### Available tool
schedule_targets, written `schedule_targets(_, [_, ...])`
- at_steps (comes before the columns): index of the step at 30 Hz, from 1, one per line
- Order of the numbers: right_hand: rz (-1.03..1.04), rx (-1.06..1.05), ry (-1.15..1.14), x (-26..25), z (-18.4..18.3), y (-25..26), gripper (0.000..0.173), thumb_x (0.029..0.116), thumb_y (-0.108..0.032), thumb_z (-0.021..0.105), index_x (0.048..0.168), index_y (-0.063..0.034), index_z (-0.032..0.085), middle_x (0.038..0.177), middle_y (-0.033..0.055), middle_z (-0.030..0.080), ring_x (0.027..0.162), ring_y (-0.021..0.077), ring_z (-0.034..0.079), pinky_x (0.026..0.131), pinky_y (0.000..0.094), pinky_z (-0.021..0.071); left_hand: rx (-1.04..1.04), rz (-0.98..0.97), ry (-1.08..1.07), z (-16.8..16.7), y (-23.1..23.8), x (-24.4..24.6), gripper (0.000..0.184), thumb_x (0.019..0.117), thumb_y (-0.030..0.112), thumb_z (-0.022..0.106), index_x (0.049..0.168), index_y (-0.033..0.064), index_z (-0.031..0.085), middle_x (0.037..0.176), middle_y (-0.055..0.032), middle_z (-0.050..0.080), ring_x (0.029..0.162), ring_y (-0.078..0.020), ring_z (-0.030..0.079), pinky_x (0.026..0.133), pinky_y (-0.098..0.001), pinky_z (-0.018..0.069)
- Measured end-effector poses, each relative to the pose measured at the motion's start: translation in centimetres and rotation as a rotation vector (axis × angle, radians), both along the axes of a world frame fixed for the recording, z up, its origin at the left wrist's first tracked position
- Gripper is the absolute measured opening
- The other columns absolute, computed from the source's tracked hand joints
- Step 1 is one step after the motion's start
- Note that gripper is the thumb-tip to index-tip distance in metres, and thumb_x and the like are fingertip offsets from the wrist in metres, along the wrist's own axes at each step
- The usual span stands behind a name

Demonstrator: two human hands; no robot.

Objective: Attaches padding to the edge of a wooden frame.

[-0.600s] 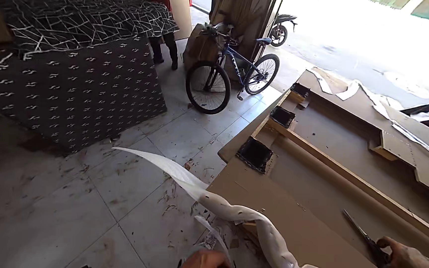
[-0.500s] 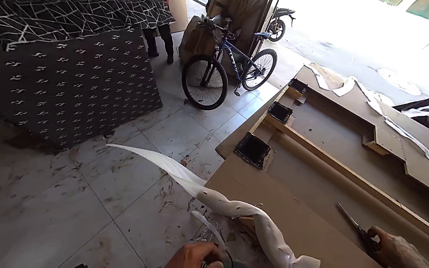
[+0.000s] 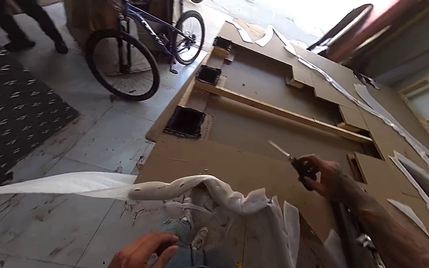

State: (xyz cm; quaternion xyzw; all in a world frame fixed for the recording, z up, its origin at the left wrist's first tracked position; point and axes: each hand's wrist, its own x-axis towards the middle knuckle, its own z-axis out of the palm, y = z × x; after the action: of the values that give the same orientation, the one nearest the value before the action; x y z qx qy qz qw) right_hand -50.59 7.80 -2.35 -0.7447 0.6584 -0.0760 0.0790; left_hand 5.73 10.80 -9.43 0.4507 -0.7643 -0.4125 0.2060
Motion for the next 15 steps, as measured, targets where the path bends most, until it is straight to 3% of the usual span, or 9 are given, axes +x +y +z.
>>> schedule_targets(3, [0.047,0.101,0.068,0.8,0.6,6.7,0.058,0.0734,-0.051,0.08,0.122,-0.0211,0.067,0.091,-0.0054,0.07,0.075,0.0115,0.067,0.067,0.0399,0.0602,-0.095,-0.077,0.055,0.5,-2.0,-2.8,0.025,0.1007,0.032,0.067,0.108,0.0109,0.077,0.095,-0.0055,0.076,0.084,-0.0135,0.072,0.078,-0.0369,0.0616])
schedule_targets(7, [0.112,0.17,0.19,-0.3,-0.3,10.8,0.058,0.0716,-0.053,0.075,0.119,-0.0214,0.068,0.091,-0.0044,0.07,0.081,0.0141,0.068,0.073,0.0401,0.0586,-0.468,-0.24,-0.012,2.1,-7.3,-12.4,0.026,0.1038,0.04,0.054,0.109,0.0255,0.075,0.097,0.0048,0.073,0.094,-0.0137,0.069,0.085,-0.0392,0.059])
schedule_targets(10, [0.214,0.136,0.179,0.5,-0.6,9.4,0.053,0.0717,-0.05,0.076,0.117,-0.0239,0.069,0.093,-0.0071,0.07,0.085,0.0118,0.067,0.076,0.0373,0.0585,-0.242,-0.546,-0.316,4.4,-11.5,-19.7,0.035,0.101,0.05,0.057,0.107,0.0208,0.076,0.097,-0.0006,0.073,0.097,-0.0205,0.069,0.089,-0.0474,0.0563])
schedule_targets(12, [0.28,0.126,0.163,1.0,-1.0,7.9,0.052,0.0711,-0.048,0.078,0.117,-0.0265,0.069,0.096,-0.0097,0.07,0.088,0.0097,0.067,0.08,0.0354,0.0581,-0.144,-0.68,-0.484,5.1,-13.1,-23.5,0.043,0.0934,0.056,0.065,0.09,0.0154,0.076,0.081,-0.0042,0.071,0.083,-0.0248,0.07,0.075,-0.0548,0.0573])
schedule_targets(15, [0.338,0.128,0.141,1.1,-1.2,6.6,0.052,0.0715,-0.044,0.08,0.119,-0.0268,0.069,0.1,-0.0095,0.071,0.092,0.0102,0.067,0.083,0.0351,0.0579,-0.065,-0.829,-0.638,6.2,-14.4,-26.5,0.029,0.0839,0.044,0.078,0.082,0.0156,0.077,0.075,-0.0041,0.069,0.075,-0.0242,0.067,0.068,-0.0552,0.0553])
